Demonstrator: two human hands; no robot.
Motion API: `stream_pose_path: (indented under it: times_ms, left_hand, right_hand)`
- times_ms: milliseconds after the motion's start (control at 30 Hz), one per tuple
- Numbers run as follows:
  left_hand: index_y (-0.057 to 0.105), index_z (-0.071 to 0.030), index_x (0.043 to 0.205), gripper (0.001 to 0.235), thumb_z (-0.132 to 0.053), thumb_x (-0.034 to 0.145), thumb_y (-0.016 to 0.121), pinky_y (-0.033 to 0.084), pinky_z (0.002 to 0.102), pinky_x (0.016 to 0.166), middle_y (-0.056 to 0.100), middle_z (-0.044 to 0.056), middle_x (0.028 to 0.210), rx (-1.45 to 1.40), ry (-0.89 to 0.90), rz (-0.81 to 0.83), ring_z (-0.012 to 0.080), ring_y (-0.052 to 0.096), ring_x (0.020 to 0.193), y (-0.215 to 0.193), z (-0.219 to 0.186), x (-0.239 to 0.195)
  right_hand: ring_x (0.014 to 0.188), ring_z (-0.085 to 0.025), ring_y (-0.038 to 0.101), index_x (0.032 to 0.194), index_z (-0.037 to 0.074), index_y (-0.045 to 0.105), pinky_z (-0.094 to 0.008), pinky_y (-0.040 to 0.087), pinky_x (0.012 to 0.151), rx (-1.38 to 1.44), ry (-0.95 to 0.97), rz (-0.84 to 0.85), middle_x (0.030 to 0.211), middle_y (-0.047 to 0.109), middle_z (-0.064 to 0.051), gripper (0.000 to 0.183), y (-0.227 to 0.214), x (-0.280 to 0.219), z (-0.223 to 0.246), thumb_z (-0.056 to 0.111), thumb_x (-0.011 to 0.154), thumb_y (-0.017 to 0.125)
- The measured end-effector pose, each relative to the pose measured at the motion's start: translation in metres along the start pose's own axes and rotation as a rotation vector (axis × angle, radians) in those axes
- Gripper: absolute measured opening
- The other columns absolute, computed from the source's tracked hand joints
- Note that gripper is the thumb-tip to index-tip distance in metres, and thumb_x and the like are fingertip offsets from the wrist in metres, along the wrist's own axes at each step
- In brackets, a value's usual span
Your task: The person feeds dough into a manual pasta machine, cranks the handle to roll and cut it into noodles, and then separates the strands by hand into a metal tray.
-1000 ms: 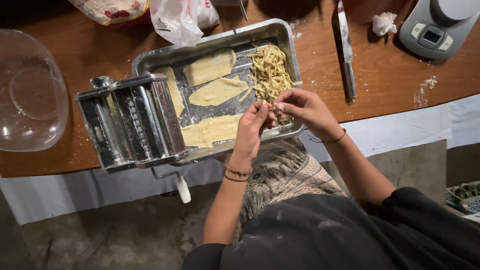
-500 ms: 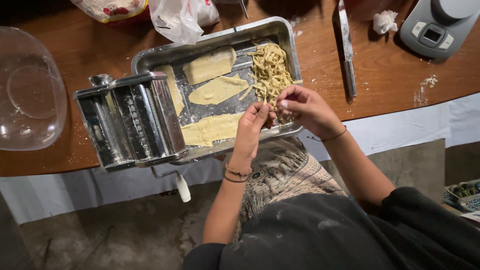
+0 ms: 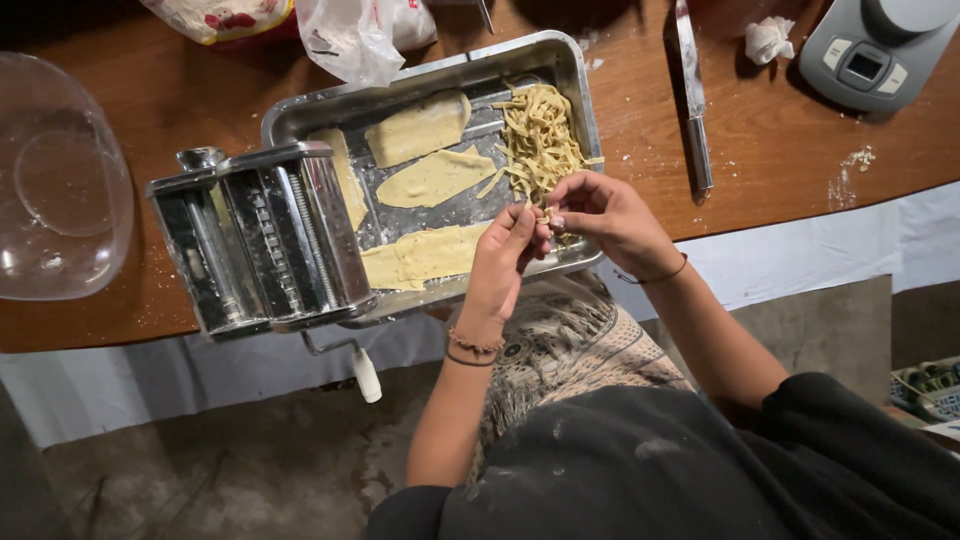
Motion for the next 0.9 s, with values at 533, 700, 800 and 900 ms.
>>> stream_pose_path:
  times_ms: [533,700,800,900]
  left_hand:
    - [0.064,-0.010,0.107,0.024,-0.033,0.101,0.066,0.056,0.021,0.070,0.069,0.003,0.084,-0.043,-0.034,-0.027,0.0129,0.069,0.076,-0.002,0.004,-0.001]
    - [0.063,-0.007,0.110,0.025,-0.030,0.101,0.067,0.054,0.021,0.069,0.069,0.005,0.086,0.040,0.049,-0.048,0.0127,0.068,0.076,-0.001,-0.009,-0.003]
    - [0.064,-0.008,0.111,0.027,-0.031,0.098,0.071,0.056,0.021,0.071,0.070,0.003,0.088,0.112,0.090,-0.062,0.0106,0.069,0.078,0.000,-0.016,-0.005]
    - [0.065,-0.006,0.112,0.028,-0.029,0.097,0.073,0.055,0.021,0.071,0.069,0.004,0.089,0.158,0.134,-0.067,0.0110,0.067,0.078,0.001,-0.020,-0.005]
  right_hand:
    - [0.091,-0.018,0.069,0.123,-0.005,0.058,-0.028,0.057,0.080,0.010,-0.030,0.065,0.098,0.067,-0.014,0.046,0.016,-0.006,0.010,-0.010,0.081,0.076]
    - [0.087,-0.014,0.068,0.122,-0.006,0.059,-0.024,0.055,0.075,0.008,-0.032,0.042,0.095,0.067,-0.012,0.042,0.018,-0.002,0.009,-0.009,0.084,0.075]
    - [0.084,-0.015,0.068,0.121,-0.006,0.060,-0.024,0.055,0.073,0.009,-0.024,0.026,0.092,0.067,-0.012,0.040,0.018,0.000,0.009,-0.008,0.084,0.075]
    - [0.088,-0.018,0.069,0.121,-0.006,0.061,-0.025,0.057,0.075,-0.005,-0.020,0.009,0.094,0.067,-0.014,0.037,0.012,0.002,0.002,-0.008,0.086,0.073]
Point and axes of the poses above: each hand's wrist, its own x-axis towards the middle knuckle, its own y-axis out of the palm, z = x × y, the point moved 9 cm from there along x, towards the middle knuckle
